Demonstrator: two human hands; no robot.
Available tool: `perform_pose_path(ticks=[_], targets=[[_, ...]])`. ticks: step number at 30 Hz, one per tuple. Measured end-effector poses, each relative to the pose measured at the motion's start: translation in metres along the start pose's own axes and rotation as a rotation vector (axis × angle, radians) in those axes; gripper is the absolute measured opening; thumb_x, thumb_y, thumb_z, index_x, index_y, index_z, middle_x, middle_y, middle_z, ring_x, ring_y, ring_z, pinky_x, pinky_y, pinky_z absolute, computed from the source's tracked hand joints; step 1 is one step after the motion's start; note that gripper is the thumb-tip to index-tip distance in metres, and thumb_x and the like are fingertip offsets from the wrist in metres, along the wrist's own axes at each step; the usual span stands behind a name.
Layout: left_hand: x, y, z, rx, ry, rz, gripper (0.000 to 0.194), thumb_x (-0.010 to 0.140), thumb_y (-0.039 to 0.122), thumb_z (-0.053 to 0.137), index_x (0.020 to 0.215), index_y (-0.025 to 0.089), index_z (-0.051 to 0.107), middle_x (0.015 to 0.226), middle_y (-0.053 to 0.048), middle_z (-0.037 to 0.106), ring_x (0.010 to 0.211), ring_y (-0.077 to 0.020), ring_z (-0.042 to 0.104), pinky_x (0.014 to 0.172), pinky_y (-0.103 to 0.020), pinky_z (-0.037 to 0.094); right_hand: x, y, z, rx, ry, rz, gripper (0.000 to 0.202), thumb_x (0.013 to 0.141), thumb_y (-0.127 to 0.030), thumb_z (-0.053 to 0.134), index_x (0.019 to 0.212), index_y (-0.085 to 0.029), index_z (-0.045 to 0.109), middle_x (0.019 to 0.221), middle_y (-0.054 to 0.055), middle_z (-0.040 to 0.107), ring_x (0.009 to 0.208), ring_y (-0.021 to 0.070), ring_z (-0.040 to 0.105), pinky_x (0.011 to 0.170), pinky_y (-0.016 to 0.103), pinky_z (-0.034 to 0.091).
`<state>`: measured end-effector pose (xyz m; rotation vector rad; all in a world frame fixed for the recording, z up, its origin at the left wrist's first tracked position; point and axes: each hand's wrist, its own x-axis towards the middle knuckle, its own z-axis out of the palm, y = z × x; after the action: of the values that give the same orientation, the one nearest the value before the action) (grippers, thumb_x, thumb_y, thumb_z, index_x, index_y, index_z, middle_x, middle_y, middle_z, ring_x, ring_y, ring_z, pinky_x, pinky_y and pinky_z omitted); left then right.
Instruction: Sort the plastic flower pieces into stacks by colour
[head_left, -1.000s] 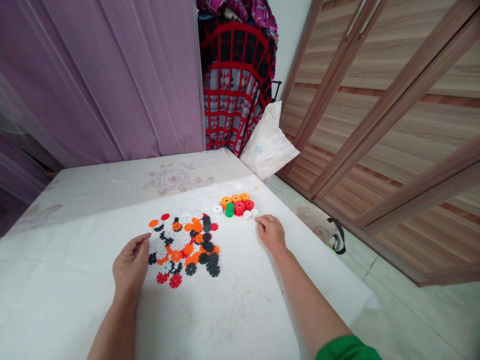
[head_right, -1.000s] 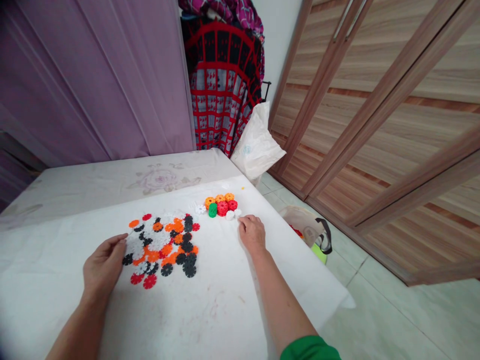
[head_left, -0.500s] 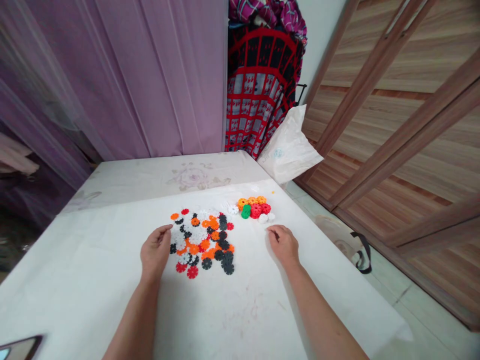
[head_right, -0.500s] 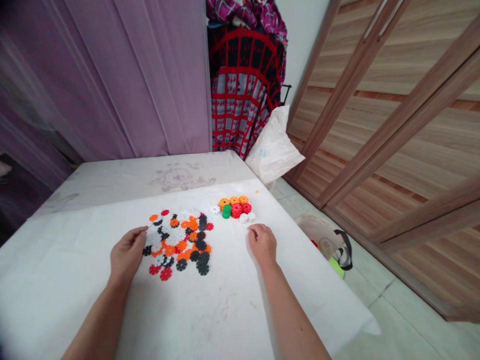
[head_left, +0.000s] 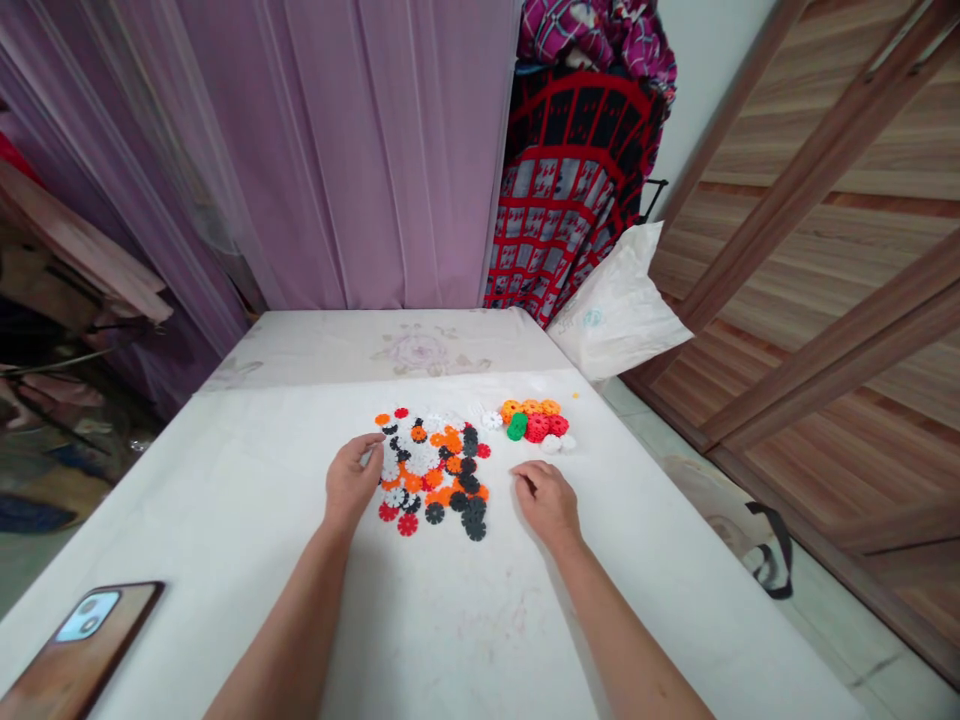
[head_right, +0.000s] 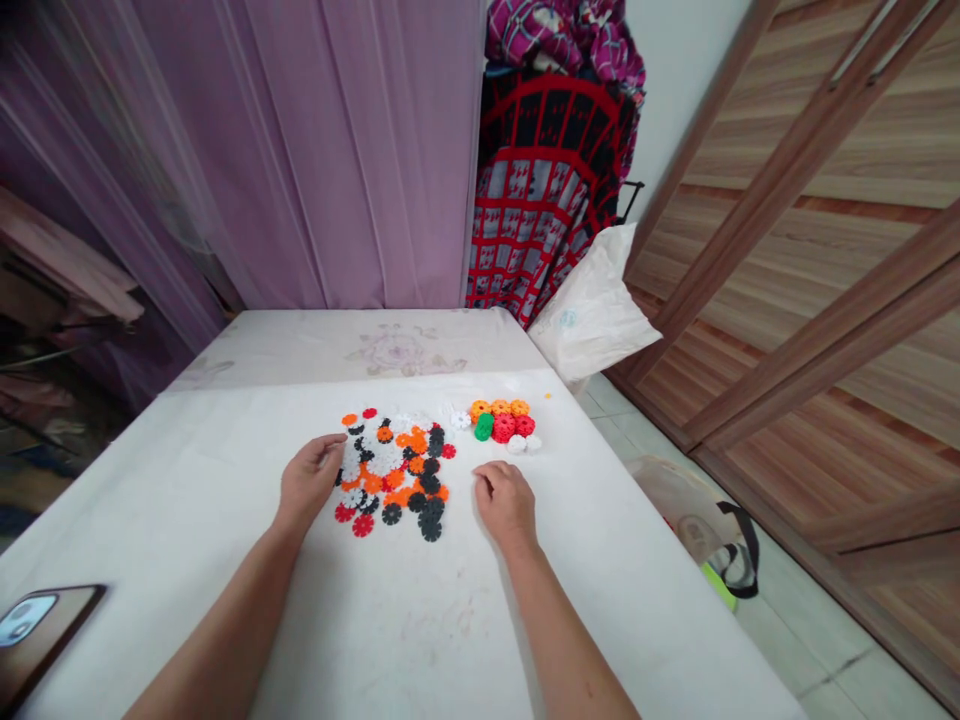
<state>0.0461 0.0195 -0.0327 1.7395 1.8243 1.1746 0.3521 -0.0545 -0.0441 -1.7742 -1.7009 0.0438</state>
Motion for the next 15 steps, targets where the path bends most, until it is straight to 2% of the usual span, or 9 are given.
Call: perform_pose_path(ticks=[6, 10, 15], targets=[[0.000, 0.002, 0.005, 0.118, -0.127, 0.286, 0.041, 0.086, 0.042, 0.046, 0.110, 0.021, 0.071, 0.117, -0.009, 0.072, 0.123, -0.0269, 0.057, 0.109, -0.044, 0.040, 0.000, 0.004, 0.001, -0.009, -0.015, -0.011, 0.025, 0.082, -0.017, 0.049, 0.086, -0.024, 0.072, 0.092, 0.003, 0.072, 0.090, 0.0196, 0.062, 0.084, 0.030, 0.047], [-0.004, 0.004, 0.003, 0.191, -0.238, 0.316, 0.040, 0.089, 0.037, 0.043, 0.115, 0.024, 0.070, 0.124, -0.007, 0.069, 0.129, -0.0275, 0.053, 0.112, -0.050, 0.036, 0.000, 0.004, 0.001, -0.006, -0.017, -0.012, 0.024, 0.083, -0.017, 0.049, 0.085, -0.024, 0.072, 0.094, 0.003, 0.072, 0.089, 0.0197, 0.062, 0.084, 0.030, 0.047], [-0.019, 0.009, -0.002, 0.273, -0.335, 0.343, 0.040, 0.091, 0.033, 0.042, 0.120, 0.026, 0.068, 0.135, -0.007, 0.062, 0.136, -0.0290, 0.046, 0.114, -0.057, 0.030, 0.000, 0.005, 0.002, 0.003, -0.011, -0.015, 0.023, 0.082, -0.017, 0.050, 0.084, -0.025, 0.072, 0.092, 0.002, 0.072, 0.088, 0.0195, 0.061, 0.082, 0.030, 0.046]])
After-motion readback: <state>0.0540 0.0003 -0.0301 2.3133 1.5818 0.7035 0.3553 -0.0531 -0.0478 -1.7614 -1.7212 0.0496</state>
